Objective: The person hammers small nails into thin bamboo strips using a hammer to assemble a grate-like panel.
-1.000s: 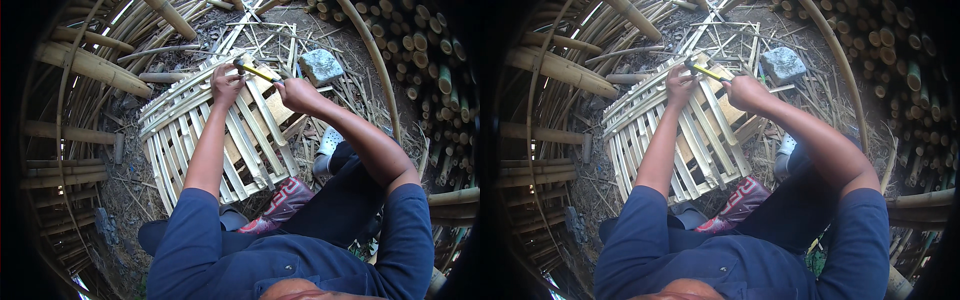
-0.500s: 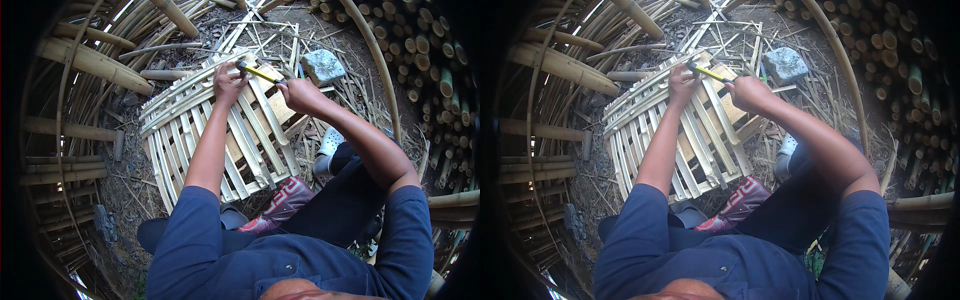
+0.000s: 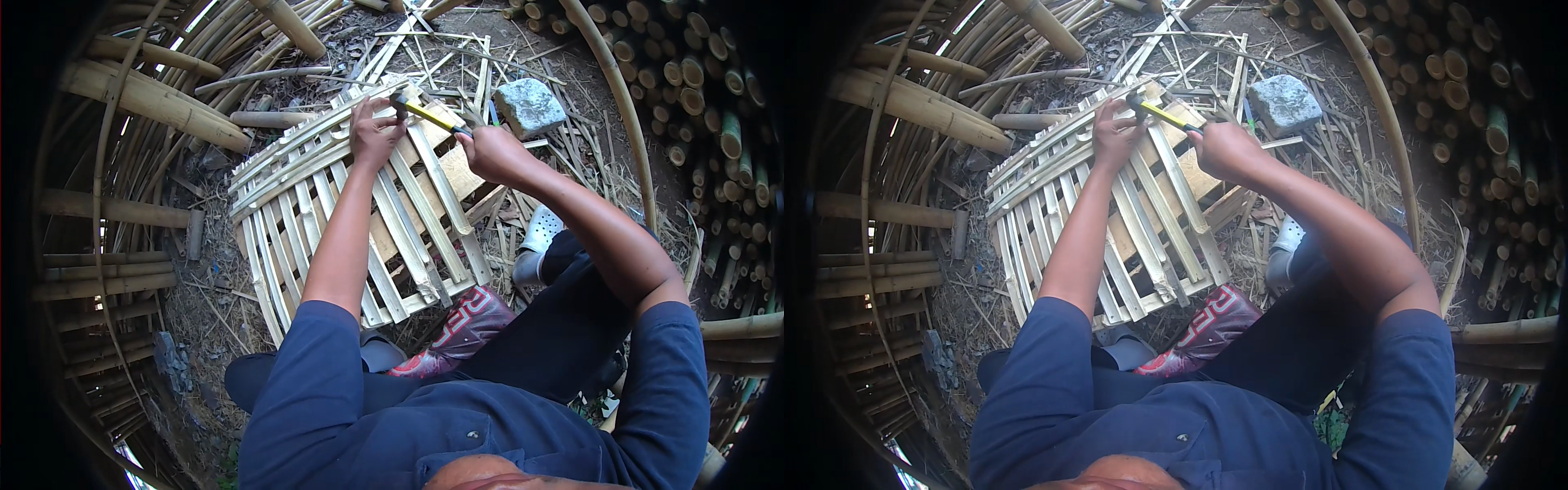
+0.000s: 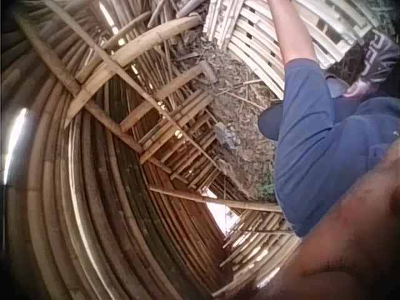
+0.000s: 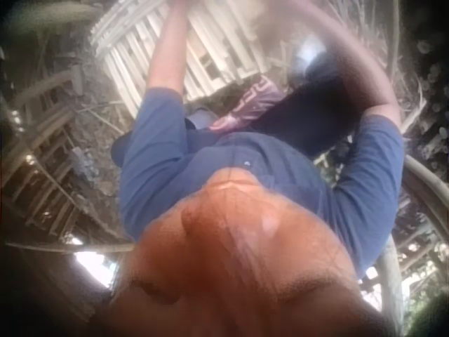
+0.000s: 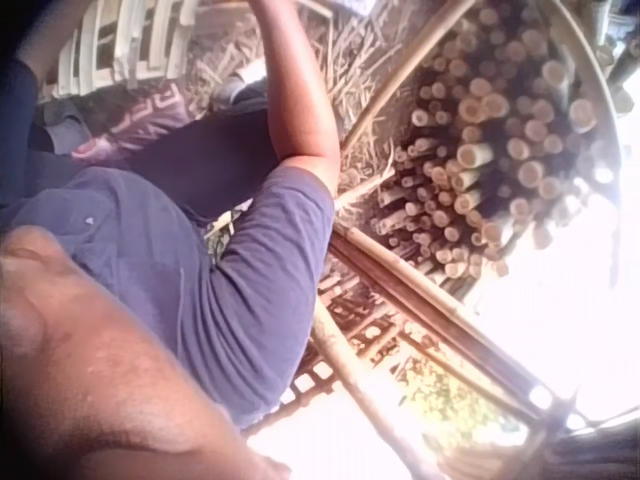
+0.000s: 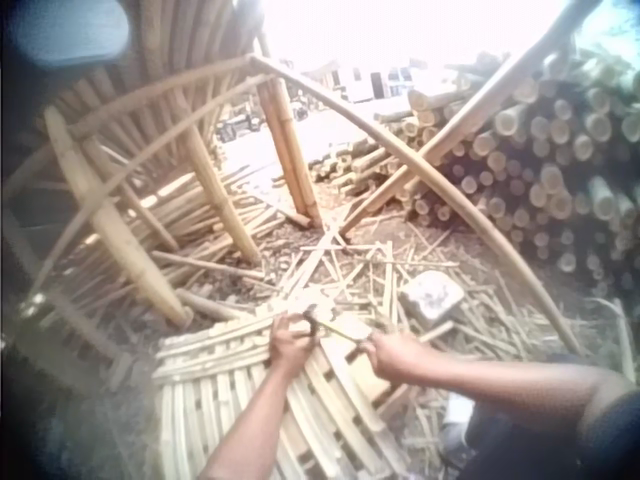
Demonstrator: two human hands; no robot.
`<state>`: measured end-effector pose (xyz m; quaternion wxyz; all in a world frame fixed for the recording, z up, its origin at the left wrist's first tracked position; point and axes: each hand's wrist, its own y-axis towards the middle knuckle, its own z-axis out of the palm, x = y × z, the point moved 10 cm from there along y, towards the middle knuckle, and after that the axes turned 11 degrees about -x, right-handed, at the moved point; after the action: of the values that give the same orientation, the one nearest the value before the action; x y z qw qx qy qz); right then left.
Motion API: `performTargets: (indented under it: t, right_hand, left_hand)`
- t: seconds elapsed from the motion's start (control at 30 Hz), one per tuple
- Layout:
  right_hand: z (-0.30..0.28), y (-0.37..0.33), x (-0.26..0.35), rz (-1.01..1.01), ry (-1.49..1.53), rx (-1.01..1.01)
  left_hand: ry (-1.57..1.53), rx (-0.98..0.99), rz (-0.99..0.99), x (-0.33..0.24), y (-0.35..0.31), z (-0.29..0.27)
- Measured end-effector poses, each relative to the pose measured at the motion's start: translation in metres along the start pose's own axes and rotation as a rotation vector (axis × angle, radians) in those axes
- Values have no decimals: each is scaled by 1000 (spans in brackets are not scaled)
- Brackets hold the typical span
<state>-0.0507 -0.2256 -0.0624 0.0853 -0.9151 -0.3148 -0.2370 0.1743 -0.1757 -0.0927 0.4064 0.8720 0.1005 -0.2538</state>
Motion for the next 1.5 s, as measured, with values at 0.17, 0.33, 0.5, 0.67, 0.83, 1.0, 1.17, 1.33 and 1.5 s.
performTargets:
  t: [0.17, 0.33, 0.5, 0.67, 0.83, 1.0, 1.17, 1.33, 1.5]
  right_hand:
    - [-7, -3, 5, -15, 84, -88]
    - [-10, -7, 12, -27, 74, -111]
    - [10, -8, -12, 38, 75, -72]
    - [-5, -9, 6, -68, 127, -176]
    - [8, -11, -3, -40, 145, -156]
    - [18, -12, -11, 14, 88, -72]
    - [1, -13, -2, -35, 120, -179]
    - [-6, -9, 8, -47, 164, -211]
    - [12, -9, -10, 12, 94, -81]
  left_hand:
    - [-19, -3, -40, 5, 0, 2]
    - [15, -6, -8, 7, -1, 1]
    - [0, 36, -42, 3, 1, 9]
    - [-5, -5, -58, 6, -1, 0]
    - [7, 18, -42, 3, 2, 3]
    - [14, 47, -30, 5, 2, 5]
    - [-2, 38, -61, 3, 1, 4]
    - [-4, 53, -82, 8, 0, 3]
    - [7, 52, -57, 2, 1, 8]
